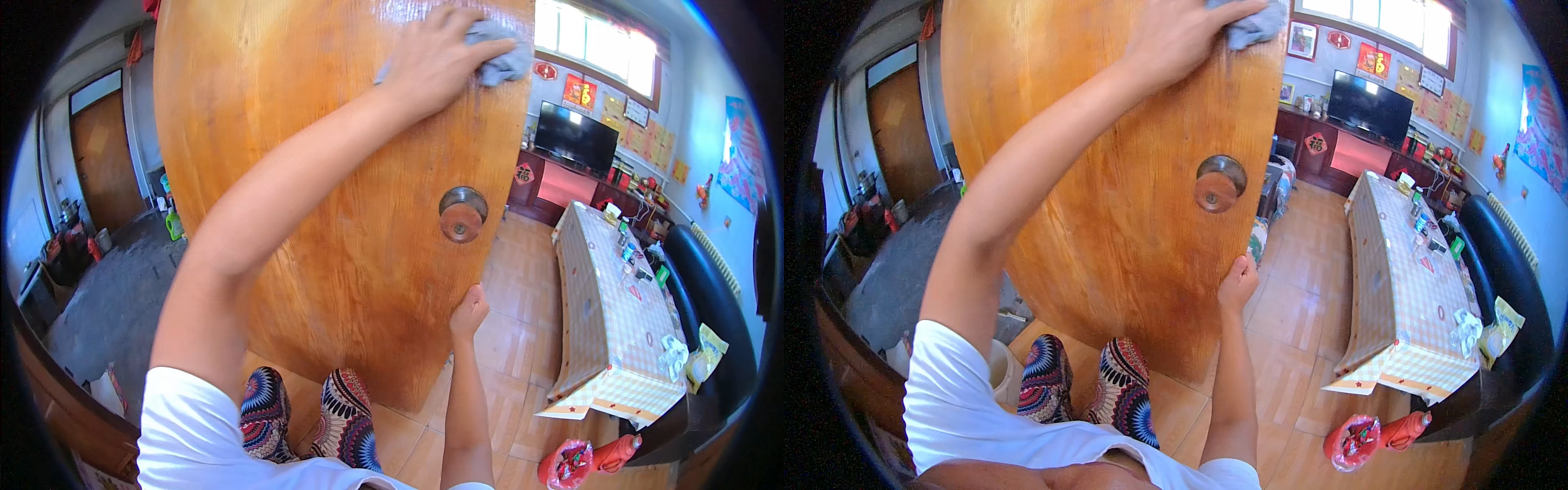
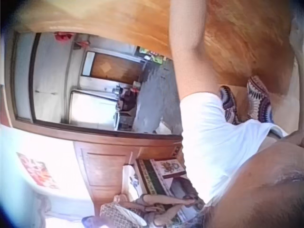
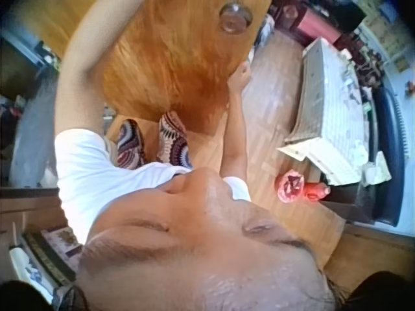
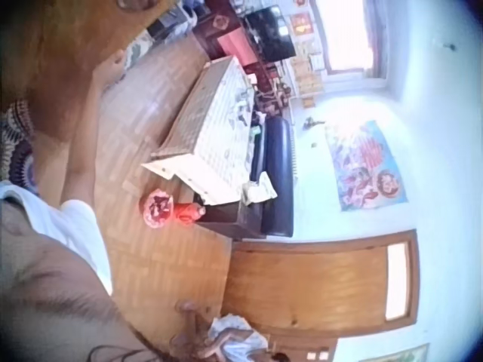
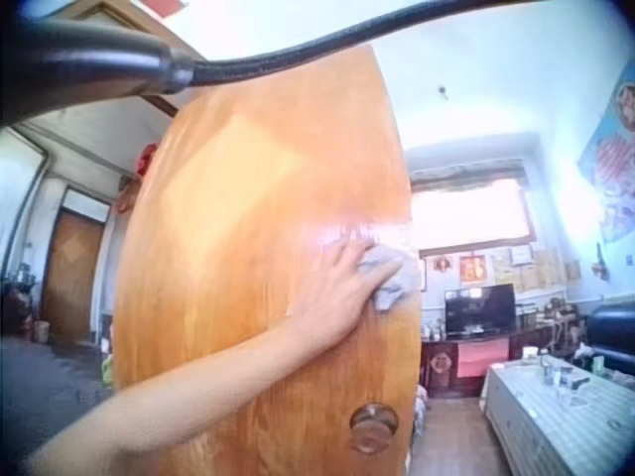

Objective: The person wipes the surface of a large wooden door with a gray cloth. They repeatedly rub the door in circular and back-and-forth motions, covering different areas of the door surface.

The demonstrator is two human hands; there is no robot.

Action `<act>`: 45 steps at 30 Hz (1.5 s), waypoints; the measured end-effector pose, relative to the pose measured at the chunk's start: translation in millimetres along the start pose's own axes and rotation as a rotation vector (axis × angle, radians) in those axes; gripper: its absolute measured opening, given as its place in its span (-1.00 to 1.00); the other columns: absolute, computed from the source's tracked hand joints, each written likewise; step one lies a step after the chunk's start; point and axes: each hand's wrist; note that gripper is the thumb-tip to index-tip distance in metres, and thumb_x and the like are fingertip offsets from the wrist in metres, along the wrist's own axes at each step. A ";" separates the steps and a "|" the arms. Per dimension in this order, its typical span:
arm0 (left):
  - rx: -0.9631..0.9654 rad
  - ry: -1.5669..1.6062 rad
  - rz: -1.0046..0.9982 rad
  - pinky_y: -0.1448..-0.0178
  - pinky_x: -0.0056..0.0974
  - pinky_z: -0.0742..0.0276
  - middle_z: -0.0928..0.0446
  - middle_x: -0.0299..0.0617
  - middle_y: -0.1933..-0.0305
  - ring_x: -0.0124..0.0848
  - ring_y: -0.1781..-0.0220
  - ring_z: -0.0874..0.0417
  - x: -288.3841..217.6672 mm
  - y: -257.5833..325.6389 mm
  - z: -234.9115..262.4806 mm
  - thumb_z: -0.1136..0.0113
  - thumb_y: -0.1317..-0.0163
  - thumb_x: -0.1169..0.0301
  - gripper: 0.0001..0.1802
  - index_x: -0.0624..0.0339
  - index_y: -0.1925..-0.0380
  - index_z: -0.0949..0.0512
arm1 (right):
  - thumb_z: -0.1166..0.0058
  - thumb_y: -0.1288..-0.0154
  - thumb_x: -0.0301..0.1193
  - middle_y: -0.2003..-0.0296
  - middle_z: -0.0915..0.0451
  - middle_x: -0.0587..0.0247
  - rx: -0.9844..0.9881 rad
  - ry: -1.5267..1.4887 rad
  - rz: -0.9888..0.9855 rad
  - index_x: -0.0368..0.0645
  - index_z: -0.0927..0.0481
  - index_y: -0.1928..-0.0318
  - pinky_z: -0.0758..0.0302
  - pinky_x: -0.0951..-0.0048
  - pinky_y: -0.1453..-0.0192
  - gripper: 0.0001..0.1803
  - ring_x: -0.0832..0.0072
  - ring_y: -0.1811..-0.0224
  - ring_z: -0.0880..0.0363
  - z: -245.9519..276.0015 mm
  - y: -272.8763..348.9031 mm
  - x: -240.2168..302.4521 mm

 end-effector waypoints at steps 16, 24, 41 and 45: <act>0.679 0.266 0.094 -0.15 -0.06 -0.47 -0.41 -0.12 -0.35 -0.10 -0.23 -0.46 -136.9 305.4 128.1 -0.24 -0.21 0.35 -0.31 -0.36 -0.40 -0.50 | 0.11 -0.64 -0.11 0.40 -0.38 0.20 -0.009 0.107 -0.017 -0.26 -0.46 0.22 -0.32 0.24 0.24 -0.57 0.39 0.34 -0.32 16.7 3.2 -1.3; 0.418 1.324 1.155 -0.64 -0.12 -0.05 -0.27 -0.04 -0.37 -0.12 -0.52 -0.23 -176.1 253.9 149.3 0.03 -0.27 0.72 -0.34 0.04 -0.38 -0.47 | -0.38 -0.33 -0.06 -0.32 -0.30 -0.25 0.268 0.192 0.460 -0.23 -0.42 -0.29 -0.34 -0.05 -0.36 -0.29 -0.09 -0.35 -0.33 25.9 71.7 119.4; 0.694 0.795 0.995 -0.53 0.03 -0.25 -0.25 0.11 -0.49 0.07 -0.49 -0.26 -115.1 340.9 218.6 -0.27 -0.41 0.30 -0.35 0.14 -0.46 -0.35 | -0.18 -0.17 -0.66 -0.45 -0.28 -0.10 0.045 0.794 1.060 0.10 -0.58 -0.32 -0.24 0.02 -0.56 -0.32 -0.13 -0.50 -0.24 -30.3 -181.7 276.3; 0.763 0.657 0.975 -0.46 0.03 -0.35 -0.33 0.08 -0.41 0.08 -0.41 -0.35 -105.4 410.5 240.4 -0.27 -0.40 0.29 -0.39 0.12 -0.42 -0.40 | -0.23 -0.17 -0.61 -0.46 -0.29 -0.04 -0.017 0.849 1.117 0.11 -0.50 -0.39 -0.18 -0.01 -0.59 -0.26 -0.13 -0.51 -0.19 -52.8 -225.8 290.3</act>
Point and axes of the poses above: each hand's wrist, its own y-axis away from the middle knuckle, its own z-axis out of the back of the hand, x = y × z
